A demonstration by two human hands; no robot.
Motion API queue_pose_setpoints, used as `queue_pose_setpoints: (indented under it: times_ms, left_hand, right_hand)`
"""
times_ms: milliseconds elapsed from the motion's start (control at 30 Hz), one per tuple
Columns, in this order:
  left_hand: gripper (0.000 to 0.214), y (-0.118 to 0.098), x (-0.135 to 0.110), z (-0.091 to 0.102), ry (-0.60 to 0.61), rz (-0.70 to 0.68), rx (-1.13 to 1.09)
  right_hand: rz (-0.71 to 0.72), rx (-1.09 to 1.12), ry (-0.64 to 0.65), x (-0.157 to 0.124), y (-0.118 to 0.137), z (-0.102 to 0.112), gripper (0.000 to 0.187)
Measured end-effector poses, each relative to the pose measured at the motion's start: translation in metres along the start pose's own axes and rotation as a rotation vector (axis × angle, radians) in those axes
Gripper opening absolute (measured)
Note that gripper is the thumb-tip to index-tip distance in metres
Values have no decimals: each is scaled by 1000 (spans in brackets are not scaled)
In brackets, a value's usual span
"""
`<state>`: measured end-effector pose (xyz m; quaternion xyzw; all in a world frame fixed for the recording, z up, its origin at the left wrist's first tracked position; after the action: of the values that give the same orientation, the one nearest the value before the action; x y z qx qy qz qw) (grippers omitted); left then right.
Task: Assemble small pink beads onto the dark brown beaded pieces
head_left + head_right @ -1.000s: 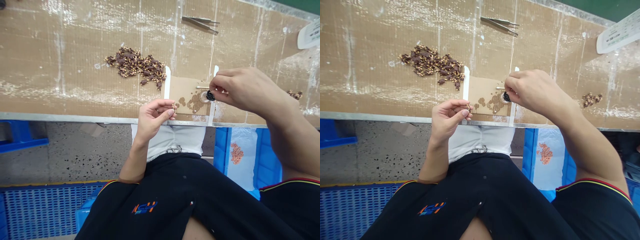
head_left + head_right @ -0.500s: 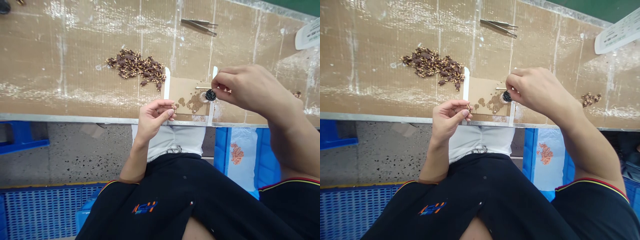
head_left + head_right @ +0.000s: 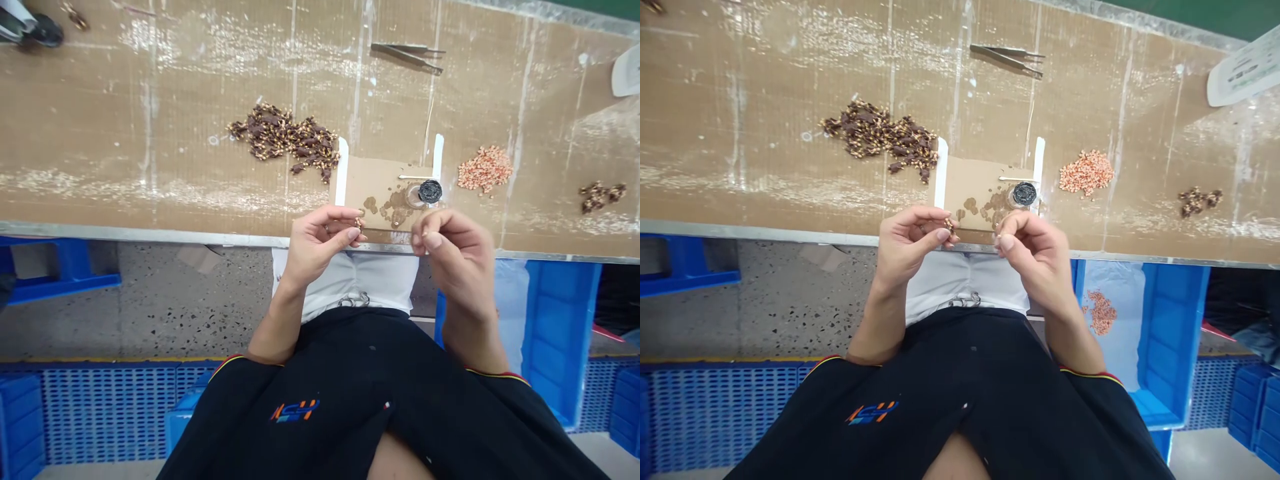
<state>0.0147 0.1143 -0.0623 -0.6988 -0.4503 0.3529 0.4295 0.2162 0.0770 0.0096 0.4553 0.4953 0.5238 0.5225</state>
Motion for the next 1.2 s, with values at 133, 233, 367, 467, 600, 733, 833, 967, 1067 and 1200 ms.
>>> queue_pose_setpoints:
  times_ms: [133,233,367,467,600,733,833,967,1067,1200]
  left_hand:
    - [32,-6,-11,-11,58,48,-11]
    - [25,-12,-17,-20,88,59,-55]
    - [25,-18,-19,-30,104,77,-96]
    - [25,-20,-19,-33,100,84,-102]
    - [24,-17,-20,-33,88,101,-70]
    - [21,-17,-18,-33,89,47,-54]
    - [21,-18,-16,-33,98,7,-58]
    - [26,-21,-14,-34,92,-19,-71]
    - [27,-20,-14,-34,83,-9,-64]
    - [26,-18,-14,-34,79,7,-67]
  right_hand:
    - [-241,416,58,-10,-29,-23,42]
    - [-269,450,50,-12,-37,-27,45]
    - [-158,366,13,-15,-34,-26,42]
    - [-23,180,-53,-19,-24,-25,33]
    - [66,-62,-108,-23,-11,-27,19]
    - [81,-167,-123,-22,-6,-30,17]
    - [98,-186,-124,-20,-6,-30,17]
    - [86,-167,-117,-18,-5,-31,17]
    - [68,-152,-113,-17,-4,-32,16]
    - [54,-167,-108,-17,-5,-33,16]
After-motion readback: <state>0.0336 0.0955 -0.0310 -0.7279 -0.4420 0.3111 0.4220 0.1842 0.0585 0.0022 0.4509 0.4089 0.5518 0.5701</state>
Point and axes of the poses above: each hand's wrist, its own x-axis towards the middle knuckle, its own z-axis out of the back of the hand, y = z × x, the point moved 3 cm from there along x, towards the middle knuckle, and after that the axes turned 5 degrees about y, right-handed, at the moved point
